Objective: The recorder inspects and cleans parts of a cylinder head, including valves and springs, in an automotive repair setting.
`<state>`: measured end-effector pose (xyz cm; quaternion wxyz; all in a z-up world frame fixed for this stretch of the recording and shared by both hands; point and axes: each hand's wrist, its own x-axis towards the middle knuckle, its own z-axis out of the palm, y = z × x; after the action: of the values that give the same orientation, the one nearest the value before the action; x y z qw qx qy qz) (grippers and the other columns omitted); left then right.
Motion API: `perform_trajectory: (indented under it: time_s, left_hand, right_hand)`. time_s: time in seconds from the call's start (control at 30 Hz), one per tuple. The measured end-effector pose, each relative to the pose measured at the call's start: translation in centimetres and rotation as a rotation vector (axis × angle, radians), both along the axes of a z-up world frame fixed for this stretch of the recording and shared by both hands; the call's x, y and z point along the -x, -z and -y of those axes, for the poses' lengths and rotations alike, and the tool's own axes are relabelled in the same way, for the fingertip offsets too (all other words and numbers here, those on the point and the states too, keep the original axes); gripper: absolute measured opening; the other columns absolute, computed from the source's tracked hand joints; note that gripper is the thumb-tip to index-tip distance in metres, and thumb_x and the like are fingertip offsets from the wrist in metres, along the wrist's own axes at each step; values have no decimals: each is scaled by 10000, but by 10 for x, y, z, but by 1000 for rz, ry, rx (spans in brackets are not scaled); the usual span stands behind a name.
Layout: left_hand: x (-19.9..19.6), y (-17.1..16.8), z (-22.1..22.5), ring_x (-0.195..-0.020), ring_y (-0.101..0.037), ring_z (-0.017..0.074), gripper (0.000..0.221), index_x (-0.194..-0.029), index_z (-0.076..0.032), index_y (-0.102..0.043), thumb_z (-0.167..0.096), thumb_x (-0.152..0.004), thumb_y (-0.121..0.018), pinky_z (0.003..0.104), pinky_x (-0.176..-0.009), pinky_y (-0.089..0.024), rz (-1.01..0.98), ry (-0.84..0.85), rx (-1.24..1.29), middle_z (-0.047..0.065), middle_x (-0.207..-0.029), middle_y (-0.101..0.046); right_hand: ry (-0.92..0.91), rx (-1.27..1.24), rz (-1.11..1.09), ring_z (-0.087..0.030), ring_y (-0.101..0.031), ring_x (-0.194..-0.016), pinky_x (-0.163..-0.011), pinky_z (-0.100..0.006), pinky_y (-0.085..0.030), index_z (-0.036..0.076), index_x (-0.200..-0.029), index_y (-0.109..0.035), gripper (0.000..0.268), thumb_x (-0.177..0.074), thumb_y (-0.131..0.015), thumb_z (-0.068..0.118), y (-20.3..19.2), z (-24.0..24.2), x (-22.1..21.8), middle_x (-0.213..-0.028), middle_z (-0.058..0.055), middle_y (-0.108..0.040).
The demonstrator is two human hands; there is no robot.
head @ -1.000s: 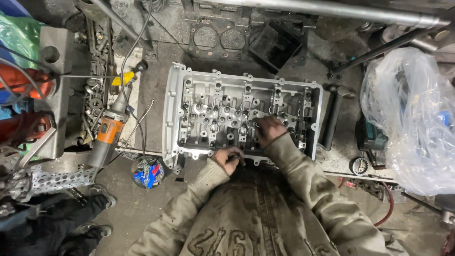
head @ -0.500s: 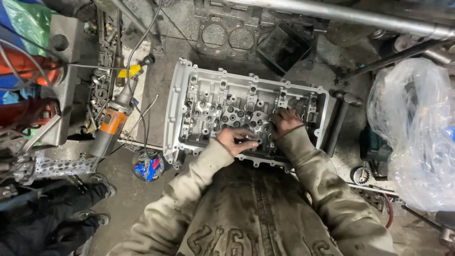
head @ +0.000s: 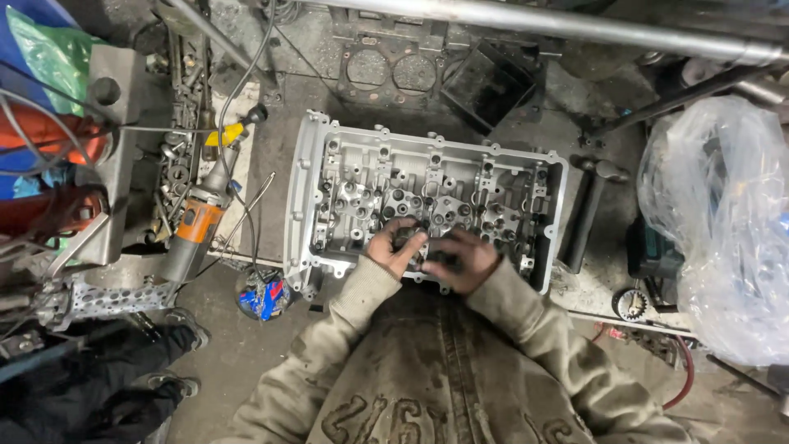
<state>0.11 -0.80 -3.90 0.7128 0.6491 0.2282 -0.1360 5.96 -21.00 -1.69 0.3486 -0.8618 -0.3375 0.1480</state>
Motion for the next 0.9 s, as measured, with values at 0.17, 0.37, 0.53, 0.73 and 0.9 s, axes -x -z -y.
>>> perform_trajectory:
  time_s: [0.17, 0.37, 0.53, 0.73, 0.9]
  left_hand:
    - [-3, 7, 9, -823, -705, 135, 377, -1173, -4, -692, -305, -947, -721, 295, -744, -578, 201, 80, -199, 82, -916, -768]
    - [7, 23, -2, -906, -716, 233, 267, -1175, -30, -685, -227, -1015, -603, 338, -833, -559, 56, 133, -300, 110, -942, -759]
    - [19, -8, -14, -1041, -711, 263, 284, -1063, -8, -662, 37, -824, -517, 354, -939, -548, 405, 280, -415, 119, -1029, -727]
    - [34, 31, -16, -872, -696, 248, 304, -1146, 0, -658, 113, -957, -449, 365, -836, -575, 113, 212, -25, 154, -979, -682]
    - [25, 13, -7, -1147, -713, 220, 369, -1316, -11, -597, 48, -952, -590, 331, -951, -574, 305, 267, -124, 138, -1204, -732]
  right_hand:
    - [163, -185, -217, -322, -750, -898, -760, -389, -611, 79, -1129, -764, 354, -867, -811, 311, -16, -7, 24, -1056, -164, -738]
    - [332, -89, -230, -258, -774, -856, -755, -363, -630, 81, -1108, -737, 340, -873, -786, 322, -29, -16, -44, -1026, -117, -769]
    - [254, 70, -109, -318, -743, -937, -816, -420, -605, 24, -1172, -655, 394, -890, -767, 275, 8, -19, -73, -1045, -166, -763]
    - [28, 364, 127, -364, -670, -1055, -843, -443, -590, -1, -1134, -608, 363, -898, -723, 250, 38, -27, -79, -1124, -220, -699]
    - [-22, 471, 167, -347, -624, -1167, -986, -458, -534, 44, -1162, -607, 336, -938, -686, 281, 11, -31, -73, -1156, -175, -697]
